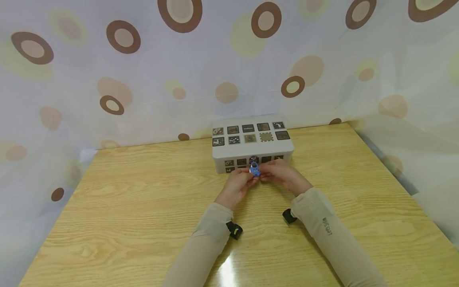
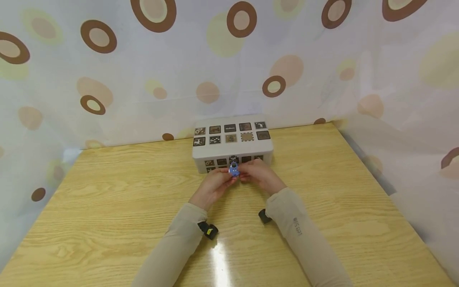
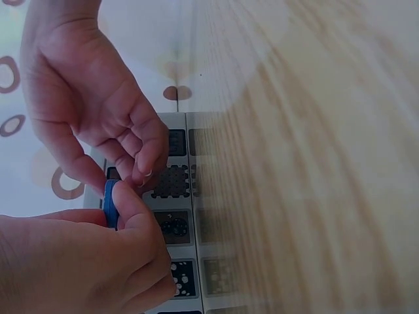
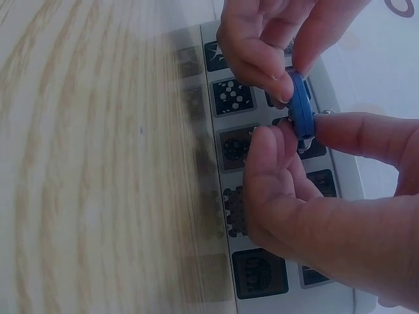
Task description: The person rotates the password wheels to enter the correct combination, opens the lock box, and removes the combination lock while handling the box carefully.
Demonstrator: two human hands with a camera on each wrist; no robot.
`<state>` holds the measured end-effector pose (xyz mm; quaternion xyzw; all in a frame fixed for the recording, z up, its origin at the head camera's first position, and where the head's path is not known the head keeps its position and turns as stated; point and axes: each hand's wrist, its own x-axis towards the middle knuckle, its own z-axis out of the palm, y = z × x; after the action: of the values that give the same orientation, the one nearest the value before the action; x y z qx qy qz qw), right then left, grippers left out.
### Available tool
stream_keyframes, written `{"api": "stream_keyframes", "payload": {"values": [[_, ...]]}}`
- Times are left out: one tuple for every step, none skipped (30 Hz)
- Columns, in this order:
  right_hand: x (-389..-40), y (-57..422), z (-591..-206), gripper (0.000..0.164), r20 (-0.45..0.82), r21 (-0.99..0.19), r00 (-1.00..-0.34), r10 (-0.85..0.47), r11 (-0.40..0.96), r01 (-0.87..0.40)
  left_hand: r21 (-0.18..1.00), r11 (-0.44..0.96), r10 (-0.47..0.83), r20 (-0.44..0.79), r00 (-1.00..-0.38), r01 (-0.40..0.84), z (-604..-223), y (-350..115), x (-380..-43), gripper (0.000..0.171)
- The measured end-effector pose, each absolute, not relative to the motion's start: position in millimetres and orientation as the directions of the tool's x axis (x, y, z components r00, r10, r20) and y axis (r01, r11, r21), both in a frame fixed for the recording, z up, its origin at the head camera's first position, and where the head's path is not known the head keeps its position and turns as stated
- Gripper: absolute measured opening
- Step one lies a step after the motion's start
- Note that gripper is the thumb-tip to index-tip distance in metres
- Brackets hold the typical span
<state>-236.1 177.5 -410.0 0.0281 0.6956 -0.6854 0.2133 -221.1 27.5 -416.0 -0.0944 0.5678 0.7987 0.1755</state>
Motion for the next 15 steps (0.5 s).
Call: {"api": "stream_keyframes", "payload": {"values": [[-236.1,177.3,-409.8,0.041,-0.332,-0.943,-0.908,-0.256,0.059,0.328,0.876,-0.292,0.174,-0.347,-0.922,-0.385,-415.7,27.4,-220.9,0.018],[-236.1,177.3,-409.6,0.042,-0.330,-0.944,-0.908,-0.257,0.059,0.326,0.878,-0.290,0.175,-0.344,-0.923,-0.382,-415.6,27.3,-220.7,0.019],[-236.2,177.3,-409.6,0.043,-0.328,-0.944,-0.909,-0.258,0.060,0.324,0.880,-0.287,0.176,-0.339,-0.924,-0.378,-415.2,27.2,-220.3,0.020],[-236.4,177.2,-409.7,0.043,-0.327,-0.945,-0.910,-0.257,0.062,0.322,0.883,-0.284,0.176,-0.336,-0.925,-0.375,-414.9,27.2,-220.0,0.021],[-236.5,177.2,-409.9,0.043,-0.328,-0.944,-0.910,-0.255,0.065,0.322,0.883,-0.283,0.176,-0.336,-0.925,-0.375,-414.5,27.0,-219.7,0.021],[-236.7,177.4,-409.8,0.043,-0.327,-0.945,-0.910,-0.255,0.068,0.320,0.884,-0.282,0.176,-0.335,-0.926,-0.373,-414.3,27.0,-219.5,0.022],[-236.8,177.5,-409.9,0.044,-0.324,-0.946,-0.911,-0.257,0.073,0.316,0.883,-0.283,0.177,-0.336,-0.925,-0.375,-414.1,26.9,-219.5,0.023],[-236.8,177.6,-409.8,0.044,-0.321,-0.947,-0.911,-0.258,0.076,0.313,0.883,-0.282,0.177,-0.336,-0.925,-0.374,-414.1,26.9,-219.5,0.023],[-236.7,177.5,-409.7,0.044,-0.320,-0.947,-0.912,-0.257,0.078,0.311,0.884,-0.281,0.176,-0.335,-0.925,-0.374,-414.2,26.9,-219.5,0.023],[-236.6,177.4,-409.3,0.043,-0.319,-0.948,-0.913,-0.256,0.078,0.309,0.884,-0.281,0.176,-0.336,-0.925,-0.374,-414.3,27.0,-219.8,0.023],[-236.4,177.4,-408.9,0.044,-0.316,-0.949,-0.913,-0.258,0.080,0.306,0.884,-0.281,0.176,-0.336,-0.925,-0.374,-414.5,27.0,-220.0,0.023],[-236.2,177.5,-408.5,0.044,-0.313,-0.950,-0.913,-0.260,0.081,0.302,0.884,-0.281,0.176,-0.336,-0.925,-0.374,-414.7,27.0,-220.2,0.023],[-236.1,177.5,-408.5,0.044,-0.311,-0.950,-0.914,-0.262,0.082,0.300,0.883,-0.281,0.176,-0.337,-0.925,-0.375,-415.0,27.0,-220.5,0.023],[-236.0,177.5,-408.1,0.044,-0.311,-0.950,-0.914,-0.260,0.082,0.300,0.883,-0.281,0.175,-0.338,-0.925,-0.376,-415.1,27.1,-220.7,0.023],[-236.0,177.5,-408.1,0.044,-0.312,-0.950,-0.914,-0.258,0.083,0.301,0.882,-0.282,0.175,-0.339,-0.924,-0.378,-415.0,27.1,-220.9,0.023]]}}
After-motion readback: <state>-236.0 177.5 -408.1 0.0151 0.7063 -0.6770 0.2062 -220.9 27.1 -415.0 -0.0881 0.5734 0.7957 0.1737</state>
